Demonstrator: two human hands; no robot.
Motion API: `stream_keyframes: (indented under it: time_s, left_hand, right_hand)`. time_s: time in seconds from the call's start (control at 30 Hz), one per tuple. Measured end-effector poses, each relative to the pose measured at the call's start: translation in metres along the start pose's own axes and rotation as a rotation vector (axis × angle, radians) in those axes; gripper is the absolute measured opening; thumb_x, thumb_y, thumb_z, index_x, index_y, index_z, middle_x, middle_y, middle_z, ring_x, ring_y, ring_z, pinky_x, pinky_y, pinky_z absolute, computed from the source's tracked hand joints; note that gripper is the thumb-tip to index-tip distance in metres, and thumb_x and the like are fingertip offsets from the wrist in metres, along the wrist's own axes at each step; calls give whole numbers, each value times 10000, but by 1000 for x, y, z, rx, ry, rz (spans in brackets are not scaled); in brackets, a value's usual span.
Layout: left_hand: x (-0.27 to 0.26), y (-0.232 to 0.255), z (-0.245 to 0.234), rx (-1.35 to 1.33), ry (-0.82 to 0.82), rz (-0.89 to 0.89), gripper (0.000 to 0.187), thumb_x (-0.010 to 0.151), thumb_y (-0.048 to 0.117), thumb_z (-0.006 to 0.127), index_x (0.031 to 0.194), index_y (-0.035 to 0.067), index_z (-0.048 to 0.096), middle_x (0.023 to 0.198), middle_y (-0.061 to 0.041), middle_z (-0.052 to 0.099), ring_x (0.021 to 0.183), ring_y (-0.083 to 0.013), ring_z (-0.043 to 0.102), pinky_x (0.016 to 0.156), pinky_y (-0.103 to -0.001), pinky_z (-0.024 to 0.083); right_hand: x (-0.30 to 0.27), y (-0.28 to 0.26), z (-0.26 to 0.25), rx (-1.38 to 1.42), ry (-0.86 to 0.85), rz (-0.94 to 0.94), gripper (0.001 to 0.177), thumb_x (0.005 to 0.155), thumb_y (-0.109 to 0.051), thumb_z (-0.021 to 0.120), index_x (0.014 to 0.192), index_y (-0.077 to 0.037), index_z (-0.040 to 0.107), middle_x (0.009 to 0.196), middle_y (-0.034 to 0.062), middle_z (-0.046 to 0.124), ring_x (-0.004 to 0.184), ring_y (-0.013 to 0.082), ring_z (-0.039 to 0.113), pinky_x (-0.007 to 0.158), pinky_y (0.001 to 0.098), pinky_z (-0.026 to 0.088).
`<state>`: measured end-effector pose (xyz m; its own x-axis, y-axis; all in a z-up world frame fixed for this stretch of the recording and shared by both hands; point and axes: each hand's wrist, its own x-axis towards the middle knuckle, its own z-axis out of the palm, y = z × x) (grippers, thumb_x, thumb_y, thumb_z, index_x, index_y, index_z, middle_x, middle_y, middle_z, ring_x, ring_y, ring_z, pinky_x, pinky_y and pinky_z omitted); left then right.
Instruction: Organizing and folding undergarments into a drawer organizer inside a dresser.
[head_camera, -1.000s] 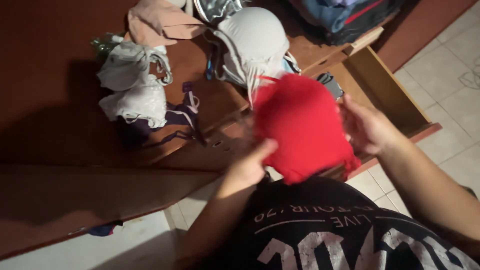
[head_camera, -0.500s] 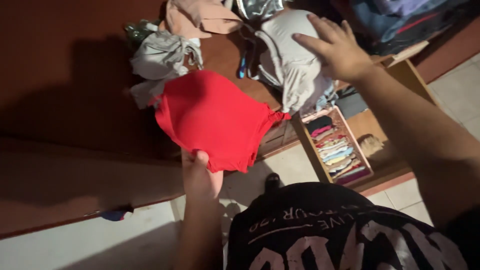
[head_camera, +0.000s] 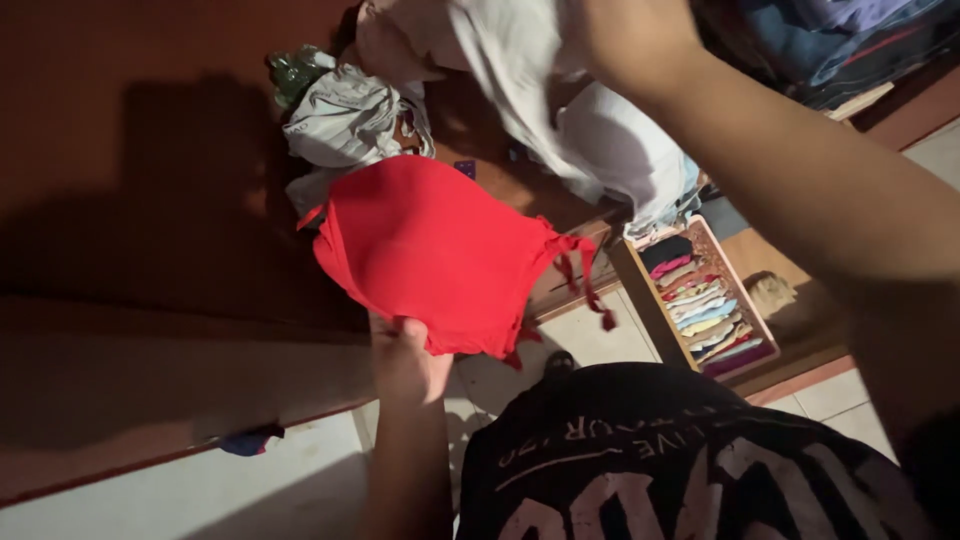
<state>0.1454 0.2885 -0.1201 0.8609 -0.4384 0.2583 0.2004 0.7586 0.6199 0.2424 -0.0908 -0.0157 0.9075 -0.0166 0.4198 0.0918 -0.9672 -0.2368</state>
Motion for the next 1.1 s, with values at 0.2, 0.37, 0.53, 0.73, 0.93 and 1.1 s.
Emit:
stream_keyframes:
  time_s: [0.2,0.37,0.53,0.73,0.93,1.1]
  left_hand:
    - [16,-6,0,-66,-141,26,609,1014,27,700,1538,198,442,1383,-45,610,1250,-206,586,1185,-523,441]
    - [27,-8,3,-74,-197,35,568,1053,-1,620,1552,163,406,1465,-68,570,1323,-209,560,1238,-517,380]
    - [19,-7,-18,-82,-199,4,572,1069,-25,556,1584,141,369,1303,-63,645,1088,-146,613,1189,-452,420]
    - [8,-65,-50,149,235,-13,564,939,17,644,1469,67,457,1357,-254,623,1242,-392,619,1019,-686,489]
    - [52,-85,51,57,288,-174,611,932,62,734,1487,71,478,1398,-204,587,1290,-340,569,1085,-620,461]
    - [79,-90,83,91,158,-163,505,942,-1,727,1402,70,531,1314,-125,637,1258,-283,595,1060,-611,487]
  right_hand:
    - [76,3,87,-78,-74,-61,104,863,-126,709,772,-99,750,537,42,555,372,182,390,307,383,300]
    - [29,-16,86,383,-130,-214,551,900,22,692,1432,-8,550,1353,214,627,1034,374,671,871,467,573]
    - [0,-7,67,241,-39,-320,311,924,-31,707,1226,43,719,1168,175,744,784,322,706,713,409,581]
    - [-66,-19,33,1150,-487,45,589,1061,-532,393,1229,-41,672,1033,193,768,940,261,711,814,463,591]
    - [-103,14,12,1225,-622,159,347,940,-189,706,1224,10,700,1053,74,786,883,142,706,754,325,602]
    - [-97,30,-31,1200,-463,260,343,985,-168,655,1262,34,645,945,113,748,789,158,688,674,368,589]
